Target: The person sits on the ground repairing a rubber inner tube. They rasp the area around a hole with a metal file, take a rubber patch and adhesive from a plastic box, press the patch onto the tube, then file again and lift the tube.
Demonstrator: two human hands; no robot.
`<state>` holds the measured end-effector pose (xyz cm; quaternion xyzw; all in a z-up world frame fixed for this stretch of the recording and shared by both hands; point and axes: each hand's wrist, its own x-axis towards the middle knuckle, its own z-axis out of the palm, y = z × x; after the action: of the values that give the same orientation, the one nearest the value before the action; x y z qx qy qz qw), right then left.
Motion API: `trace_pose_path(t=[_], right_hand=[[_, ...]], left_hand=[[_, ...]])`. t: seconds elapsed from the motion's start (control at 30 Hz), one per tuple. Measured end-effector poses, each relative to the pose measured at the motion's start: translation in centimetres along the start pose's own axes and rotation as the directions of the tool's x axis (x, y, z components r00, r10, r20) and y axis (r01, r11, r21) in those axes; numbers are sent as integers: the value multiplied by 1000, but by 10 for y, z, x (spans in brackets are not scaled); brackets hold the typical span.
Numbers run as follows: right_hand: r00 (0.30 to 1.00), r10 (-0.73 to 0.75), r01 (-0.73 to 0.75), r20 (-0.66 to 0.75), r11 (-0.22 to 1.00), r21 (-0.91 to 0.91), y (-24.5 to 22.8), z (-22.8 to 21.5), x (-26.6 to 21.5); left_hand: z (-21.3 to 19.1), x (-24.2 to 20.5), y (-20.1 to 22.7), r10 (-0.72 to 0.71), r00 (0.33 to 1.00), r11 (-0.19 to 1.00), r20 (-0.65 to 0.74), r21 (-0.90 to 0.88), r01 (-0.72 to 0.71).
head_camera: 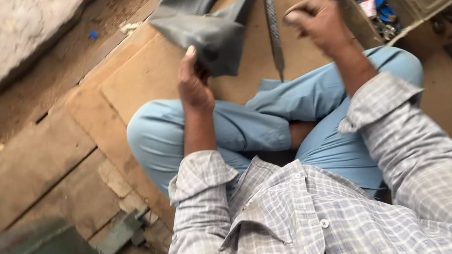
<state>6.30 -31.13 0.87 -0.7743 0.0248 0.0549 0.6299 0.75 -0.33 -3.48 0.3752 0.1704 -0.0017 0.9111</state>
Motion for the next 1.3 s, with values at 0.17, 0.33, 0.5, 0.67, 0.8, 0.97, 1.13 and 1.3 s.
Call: trace_pose_path(t=[0.17,0.33,0.5,0.67,0.8,0.97,1.13,1.3], right_hand=[[984,12,-47,179,980,194,-46,85,-27],[966,106,-175,235,938,298,-54,121,-32],[965,170,-229,201,917,325,-51,137,-36],[966,187,-239,179,910,338,-47,145,-32],[966,176,-228,187,923,310,-49,147,-30],[970,170,-217,173,927,305,-45,149,-27],[972,175,-218,156,917,333,-47,150,-27],[980,168,-195,110,926,323,-51,145,-26]], left_hand=[[24,-18,27,-35,998,996,-54,78,39],[20,-14,21,-24,1000,1000,3,17,24],[18,-14,21,-10,1000,1000,-3,1,10],[12,-8,13,-4,1000,1000,-13,10,4],[8,-6,7,15,1000,1000,4,15,-15],[7,-7,6,26,999,996,39,86,-29],[21,-15,14,40,996,995,85,85,-47],[21,-12,13,75,997,991,-21,110,-72]])
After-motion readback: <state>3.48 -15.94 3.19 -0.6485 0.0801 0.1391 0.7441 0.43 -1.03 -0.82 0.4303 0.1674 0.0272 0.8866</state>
